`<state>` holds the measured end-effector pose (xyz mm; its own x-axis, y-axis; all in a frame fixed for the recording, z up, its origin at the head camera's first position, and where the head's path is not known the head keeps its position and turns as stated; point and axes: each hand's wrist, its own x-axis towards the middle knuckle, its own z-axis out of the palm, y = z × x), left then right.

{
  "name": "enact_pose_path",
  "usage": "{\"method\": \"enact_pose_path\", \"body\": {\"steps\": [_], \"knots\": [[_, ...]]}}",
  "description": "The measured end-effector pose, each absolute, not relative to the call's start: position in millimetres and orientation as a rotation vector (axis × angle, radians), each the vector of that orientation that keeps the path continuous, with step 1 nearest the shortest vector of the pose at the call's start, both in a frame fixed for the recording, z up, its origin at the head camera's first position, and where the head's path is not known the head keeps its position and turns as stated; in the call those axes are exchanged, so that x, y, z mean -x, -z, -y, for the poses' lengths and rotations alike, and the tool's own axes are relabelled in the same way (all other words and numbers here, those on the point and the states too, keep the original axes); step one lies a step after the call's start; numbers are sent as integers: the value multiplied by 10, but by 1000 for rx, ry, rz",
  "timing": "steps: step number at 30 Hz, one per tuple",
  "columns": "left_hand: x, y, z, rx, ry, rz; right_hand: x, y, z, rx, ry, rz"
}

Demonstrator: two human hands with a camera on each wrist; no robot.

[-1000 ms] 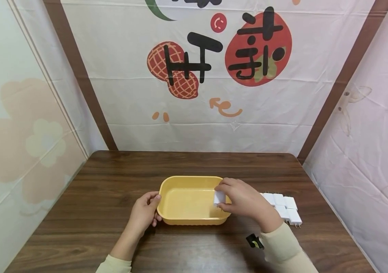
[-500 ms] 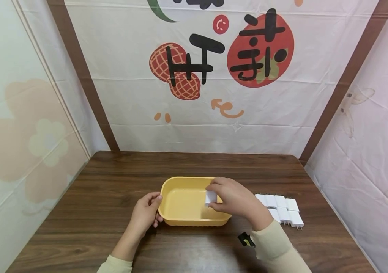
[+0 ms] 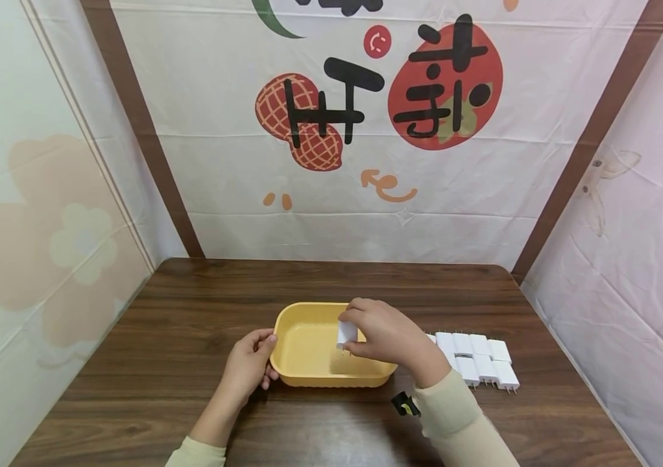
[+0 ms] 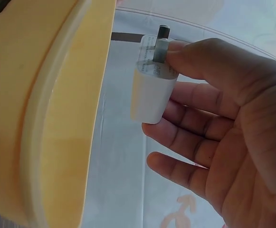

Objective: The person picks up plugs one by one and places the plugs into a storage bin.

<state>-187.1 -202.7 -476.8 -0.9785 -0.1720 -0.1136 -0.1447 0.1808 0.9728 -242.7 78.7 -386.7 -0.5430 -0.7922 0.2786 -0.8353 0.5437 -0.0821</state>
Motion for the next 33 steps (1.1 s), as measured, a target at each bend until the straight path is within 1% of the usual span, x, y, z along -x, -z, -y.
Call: {"method": "enact_pose_path", "body": {"steps": [21, 33], "knots": [[1863, 4775, 2020, -334, 1978, 2372, 2405, 3856, -346, -1381, -342, 2654], [1854, 4764, 2029, -349, 1982, 2369, 2387, 3920, -197, -1383, -318, 2688]]}}
